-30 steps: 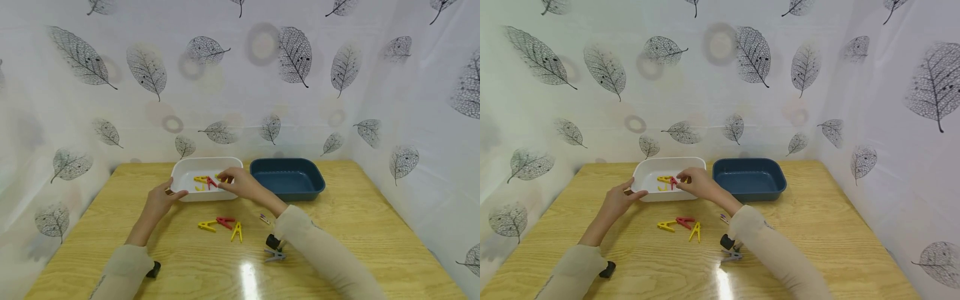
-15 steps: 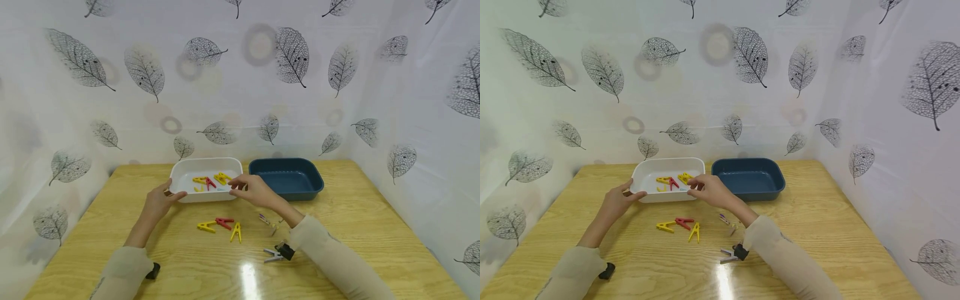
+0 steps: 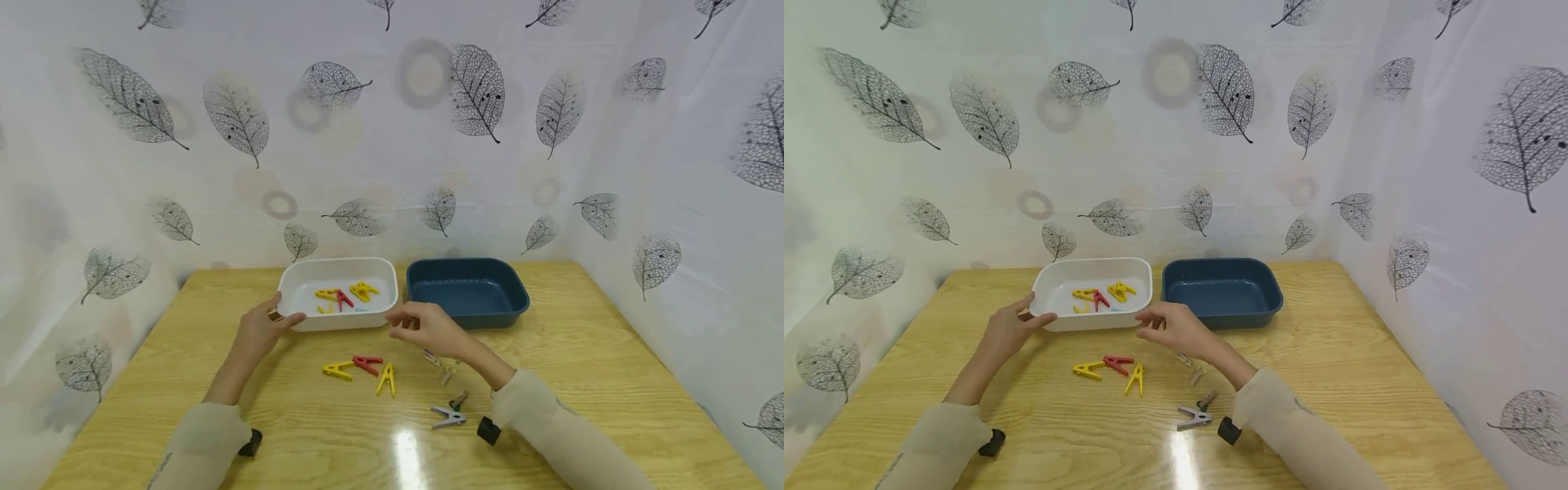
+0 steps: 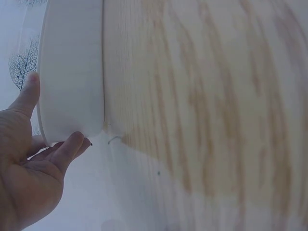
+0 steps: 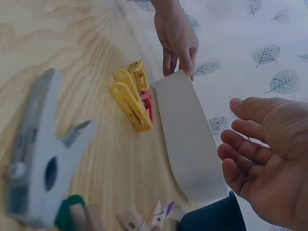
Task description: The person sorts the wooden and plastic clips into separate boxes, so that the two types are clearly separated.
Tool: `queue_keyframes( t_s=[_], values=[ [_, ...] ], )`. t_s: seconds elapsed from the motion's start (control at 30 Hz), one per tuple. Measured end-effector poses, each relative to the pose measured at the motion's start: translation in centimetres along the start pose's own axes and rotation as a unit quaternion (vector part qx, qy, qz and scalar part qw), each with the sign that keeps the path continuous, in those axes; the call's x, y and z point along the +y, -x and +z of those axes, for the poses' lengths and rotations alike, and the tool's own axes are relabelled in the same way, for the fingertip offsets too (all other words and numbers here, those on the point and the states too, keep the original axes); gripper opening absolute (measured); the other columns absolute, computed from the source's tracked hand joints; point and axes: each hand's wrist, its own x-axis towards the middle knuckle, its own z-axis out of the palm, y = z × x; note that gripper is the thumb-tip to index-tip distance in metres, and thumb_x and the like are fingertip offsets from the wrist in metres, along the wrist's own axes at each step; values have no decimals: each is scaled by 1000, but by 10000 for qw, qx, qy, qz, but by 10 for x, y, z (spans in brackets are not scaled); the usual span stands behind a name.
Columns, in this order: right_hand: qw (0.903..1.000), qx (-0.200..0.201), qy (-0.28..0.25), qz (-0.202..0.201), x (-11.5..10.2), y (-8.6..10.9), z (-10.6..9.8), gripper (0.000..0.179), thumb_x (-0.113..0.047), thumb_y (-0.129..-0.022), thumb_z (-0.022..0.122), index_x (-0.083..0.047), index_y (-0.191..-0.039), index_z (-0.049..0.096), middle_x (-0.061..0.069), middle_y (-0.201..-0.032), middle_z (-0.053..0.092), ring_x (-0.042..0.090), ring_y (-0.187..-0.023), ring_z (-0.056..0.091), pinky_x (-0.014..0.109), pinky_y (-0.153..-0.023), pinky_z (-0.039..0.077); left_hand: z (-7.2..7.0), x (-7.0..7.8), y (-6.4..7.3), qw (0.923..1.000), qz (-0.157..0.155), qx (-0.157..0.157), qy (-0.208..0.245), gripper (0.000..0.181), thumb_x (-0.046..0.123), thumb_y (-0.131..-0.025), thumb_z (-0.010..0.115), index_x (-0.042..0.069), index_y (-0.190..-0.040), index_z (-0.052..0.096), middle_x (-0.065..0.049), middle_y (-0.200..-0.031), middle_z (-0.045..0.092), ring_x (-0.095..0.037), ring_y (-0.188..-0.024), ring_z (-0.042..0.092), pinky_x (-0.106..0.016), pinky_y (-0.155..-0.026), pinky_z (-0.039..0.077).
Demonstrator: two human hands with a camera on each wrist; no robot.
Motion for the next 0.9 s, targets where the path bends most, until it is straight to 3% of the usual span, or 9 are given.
queue_keyframes(
  t_s=[0.2, 0.4, 0.9],
  values=[
    [9998, -190, 85, 17, 3, 13, 6, 29, -17, -99, 73, 0, -123, 72, 3, -104, 74, 8, -87, 64, 25, -71, 56, 1, -1, -1, 10000, -1, -5, 71, 90, 38, -96, 76, -8, -157, 28, -31, -159, 30, -42, -138, 48, -52, -107, 47],
    [9988, -450, -20, -217, 10, 22, 17, 28, -12, -98, 72, 3, -121, 71, 13, -106, 74, 9, -88, 65, 24, -72, 57, 1, -2, 0, 10000, 59, 7, 65, 94, 43, -94, 76, -8, -157, 28, -31, -159, 30, -42, -137, 50, -51, -106, 48],
    [9971, -735, 13, -218, 10, 29, 31, 28, -6, -94, 76, 3, -120, 72, 11, -108, 71, 11, -84, 64, 21, -70, 54, 2, -3, 0, 10000, 23, -18, 74, 94, 43, -95, 76, -7, -157, 27, -31, -160, 29, -41, -137, 49, -52, -106, 48]
  ],
)
